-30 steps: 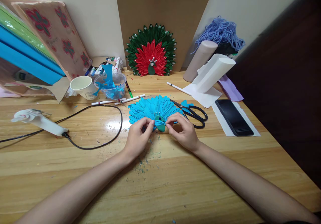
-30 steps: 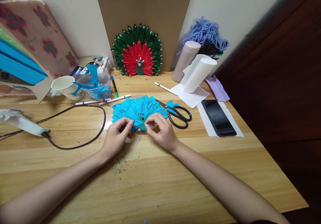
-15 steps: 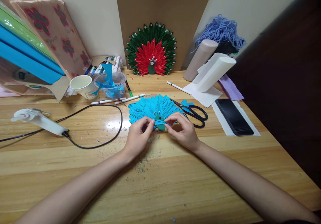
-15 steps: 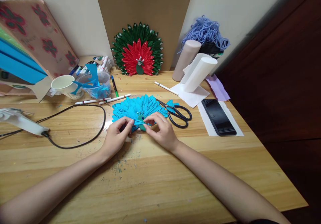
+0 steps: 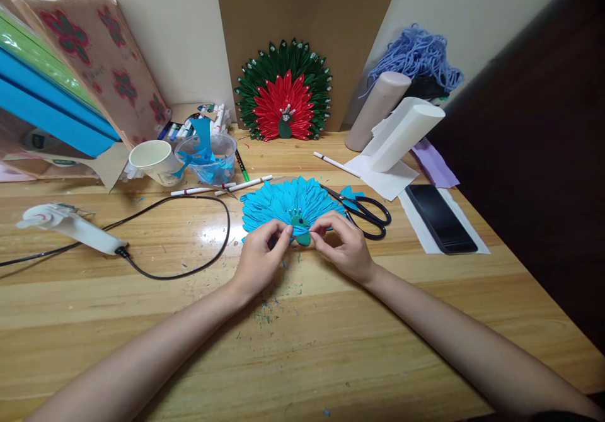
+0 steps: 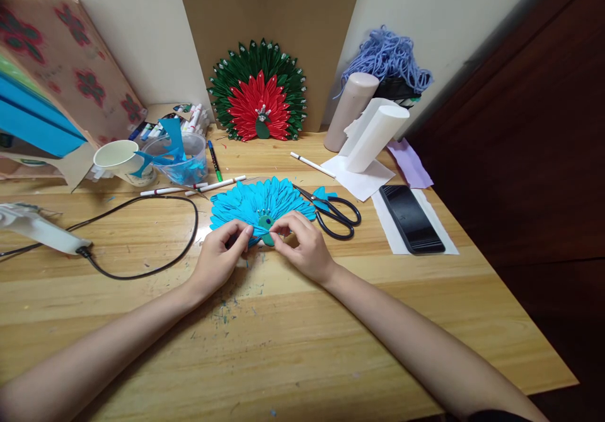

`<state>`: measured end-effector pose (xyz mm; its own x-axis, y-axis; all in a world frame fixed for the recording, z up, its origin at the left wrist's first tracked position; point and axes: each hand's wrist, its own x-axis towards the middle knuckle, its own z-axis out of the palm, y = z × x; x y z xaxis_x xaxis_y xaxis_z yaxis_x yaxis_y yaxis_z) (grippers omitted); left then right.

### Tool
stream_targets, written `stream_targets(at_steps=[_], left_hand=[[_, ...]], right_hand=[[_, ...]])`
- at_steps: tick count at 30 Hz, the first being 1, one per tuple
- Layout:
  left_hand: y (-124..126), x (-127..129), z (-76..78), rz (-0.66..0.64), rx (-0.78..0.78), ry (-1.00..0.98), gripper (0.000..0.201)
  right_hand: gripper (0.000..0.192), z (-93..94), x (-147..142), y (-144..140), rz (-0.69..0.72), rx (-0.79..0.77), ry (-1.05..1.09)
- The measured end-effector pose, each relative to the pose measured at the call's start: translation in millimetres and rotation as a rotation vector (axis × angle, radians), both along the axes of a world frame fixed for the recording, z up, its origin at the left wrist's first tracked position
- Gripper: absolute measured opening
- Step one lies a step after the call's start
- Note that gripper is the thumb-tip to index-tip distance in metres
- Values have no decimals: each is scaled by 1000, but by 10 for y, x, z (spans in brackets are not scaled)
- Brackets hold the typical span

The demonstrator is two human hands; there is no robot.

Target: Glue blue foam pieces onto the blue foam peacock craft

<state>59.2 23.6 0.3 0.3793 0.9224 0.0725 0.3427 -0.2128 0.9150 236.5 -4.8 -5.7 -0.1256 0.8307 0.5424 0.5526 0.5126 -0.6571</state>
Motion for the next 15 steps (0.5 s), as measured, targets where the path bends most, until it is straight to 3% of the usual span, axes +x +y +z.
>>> stream_targets(at_steps=[15], left_hand=[[-5, -7, 11, 18, 27, 20, 29]], right_hand=[[5, -31, 12, -4, -15, -13, 11]])
